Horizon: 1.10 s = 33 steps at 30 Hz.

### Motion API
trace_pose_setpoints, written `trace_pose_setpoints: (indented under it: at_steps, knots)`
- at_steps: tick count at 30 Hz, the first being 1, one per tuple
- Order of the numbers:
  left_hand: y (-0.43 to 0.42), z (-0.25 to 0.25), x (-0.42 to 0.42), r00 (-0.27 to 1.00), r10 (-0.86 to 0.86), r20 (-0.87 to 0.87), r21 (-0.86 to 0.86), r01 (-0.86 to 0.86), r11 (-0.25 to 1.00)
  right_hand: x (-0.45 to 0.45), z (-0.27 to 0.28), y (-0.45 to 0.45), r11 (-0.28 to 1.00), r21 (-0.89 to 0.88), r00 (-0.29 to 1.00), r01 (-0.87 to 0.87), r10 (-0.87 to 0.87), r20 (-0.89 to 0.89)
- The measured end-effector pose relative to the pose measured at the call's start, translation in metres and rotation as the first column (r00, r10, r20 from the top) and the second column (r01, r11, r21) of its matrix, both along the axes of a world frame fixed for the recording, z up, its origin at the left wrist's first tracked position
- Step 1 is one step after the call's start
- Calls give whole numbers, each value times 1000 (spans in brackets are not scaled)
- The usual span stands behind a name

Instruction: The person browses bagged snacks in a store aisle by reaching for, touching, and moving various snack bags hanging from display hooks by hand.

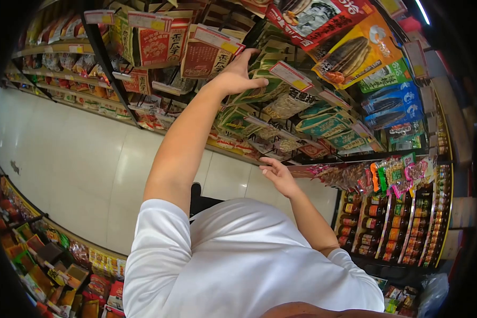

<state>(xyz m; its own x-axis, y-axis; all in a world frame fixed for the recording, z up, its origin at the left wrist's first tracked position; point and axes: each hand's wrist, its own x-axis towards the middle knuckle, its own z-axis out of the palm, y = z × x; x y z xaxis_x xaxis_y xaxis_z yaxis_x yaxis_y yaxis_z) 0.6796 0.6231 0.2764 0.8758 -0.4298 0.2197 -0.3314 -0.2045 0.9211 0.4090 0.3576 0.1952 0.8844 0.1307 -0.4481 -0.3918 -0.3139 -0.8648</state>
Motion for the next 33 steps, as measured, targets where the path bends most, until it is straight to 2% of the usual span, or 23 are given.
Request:
trace_pose_setpoints:
  at_steps: [3, 6, 11, 14, 17, 20, 23, 26, 27, 29, 30, 31, 32, 33]
  knots:
    - [1, 1, 1, 1000, -16, -25, -31, 16, 999, -7, -6, -2, 1000, 7, 1000, 13, -13, 22]
    - [-1, -3, 1, 996, 42, 81, 44, -46, 998, -14, -14, -4, 999, 27, 999, 20, -21, 44]
    - [-6, -2, 1, 997, 57, -52, -125, -63, 990, -37, -17, -5, 999, 49, 999, 20, -22, 44]
    - [-10, 14, -7, 999, 40, 13, -100, -38, 994, -57, -28, -12, 995, 88, 998, 41, -45, 45]
    - [-14, 7, 2, 998, 58, 13, 10, -58, 998, -79, -43, -24, 992, 94, 996, 83, -85, 17]
    - [-15, 11, -16, 995, 96, 1, -65, -96, 993, -108, -59, -33, 989, 98, 993, 110, -114, 35]
    - [-15, 2, -52, 977, 177, 121, -151, -158, 976, -139, -72, -39, 983, 94, 987, 160, -159, -15]
    - [-7, -25, -111, 927, 285, 242, -186, -244, 952, -170, -77, -40, 935, 196, 953, 296, -277, -119]
    - [-4, -34, -140, 922, 312, 232, -215, -264, 940, -177, -81, -41, 925, 213, 948, 314, -292, -130]
    - [6, -93, -186, 932, 326, 157, -223, -288, 931, -198, -91, -43, 898, 249, 930, 363, -332, -159]
    - [15, -151, -205, 954, 295, 45, -211, -279, 937, -207, -97, -43, 881, 274, 920, 386, -347, -182]
    - [20, -178, -240, 967, 232, -102, -202, -248, 947, -212, -104, -44, 863, 297, 910, 409, -363, -199]
    - [35, -204, -277, 972, 218, -89, 102, -209, 973, -219, -110, -43, 844, 318, 899, 433, -379, -219]
    - [51, -237, -309, 962, 133, -238, 234, -76, 969, -225, -113, -41, 832, 325, 890, 450, -390, -235]
